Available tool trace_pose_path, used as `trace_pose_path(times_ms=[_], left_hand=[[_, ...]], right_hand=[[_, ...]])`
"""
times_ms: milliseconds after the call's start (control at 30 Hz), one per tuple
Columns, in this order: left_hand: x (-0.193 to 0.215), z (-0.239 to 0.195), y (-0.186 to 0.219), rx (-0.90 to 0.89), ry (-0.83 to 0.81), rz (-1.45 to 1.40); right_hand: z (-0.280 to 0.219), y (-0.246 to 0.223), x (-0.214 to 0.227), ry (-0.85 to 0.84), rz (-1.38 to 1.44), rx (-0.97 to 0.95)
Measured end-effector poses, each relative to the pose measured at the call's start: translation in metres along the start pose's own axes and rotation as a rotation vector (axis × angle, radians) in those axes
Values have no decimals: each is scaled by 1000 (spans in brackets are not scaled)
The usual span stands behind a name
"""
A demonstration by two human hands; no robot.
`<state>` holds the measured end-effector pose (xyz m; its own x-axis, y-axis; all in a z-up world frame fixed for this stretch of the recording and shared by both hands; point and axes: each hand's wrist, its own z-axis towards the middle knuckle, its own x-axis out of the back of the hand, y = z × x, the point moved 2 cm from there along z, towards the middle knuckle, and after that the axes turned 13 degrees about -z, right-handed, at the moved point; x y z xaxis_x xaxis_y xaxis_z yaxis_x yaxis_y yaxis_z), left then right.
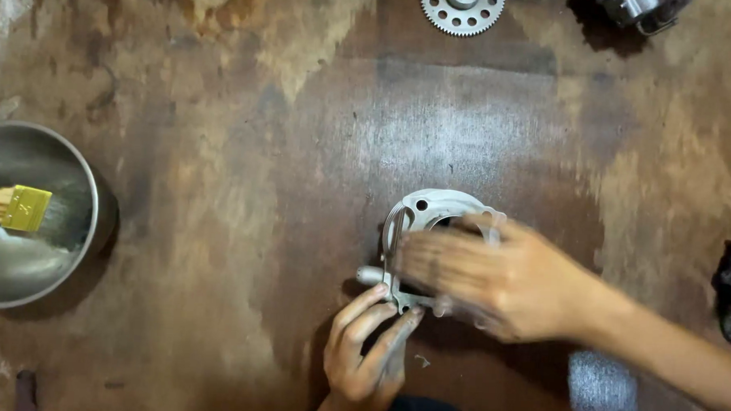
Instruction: Sanding the surface and fins of a motorcycle engine cylinder block to clean it.
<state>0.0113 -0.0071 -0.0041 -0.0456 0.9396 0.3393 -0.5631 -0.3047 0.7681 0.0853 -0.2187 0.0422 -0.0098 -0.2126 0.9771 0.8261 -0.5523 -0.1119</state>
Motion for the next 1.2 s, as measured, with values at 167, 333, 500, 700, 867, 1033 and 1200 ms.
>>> trace_pose_path(times_ms=[167,333,500,700,867,1033,1200], left_hand=[[3,-6,-12,-4,48,-22],[16,32,-7,78,133,152],[8,18,-23,360,-51,-50],[4,13,-27,391,-35,-81],[5,11,-27,413,-57,-129],[5,14,-23,348,-51,-64],[3,9,-27,338,-35,-55]], right_hand=[[13,9,13,-52,-6,-165],[14,13,14,-73,-40,-212],[12,-4,7,0,-25,-20],[16,-22,8,-59,-84,79],[18,-4,9,-46,-30,-47],[24,-18,14,1,88,5],[24,-62,2,-114,-224,-66]])
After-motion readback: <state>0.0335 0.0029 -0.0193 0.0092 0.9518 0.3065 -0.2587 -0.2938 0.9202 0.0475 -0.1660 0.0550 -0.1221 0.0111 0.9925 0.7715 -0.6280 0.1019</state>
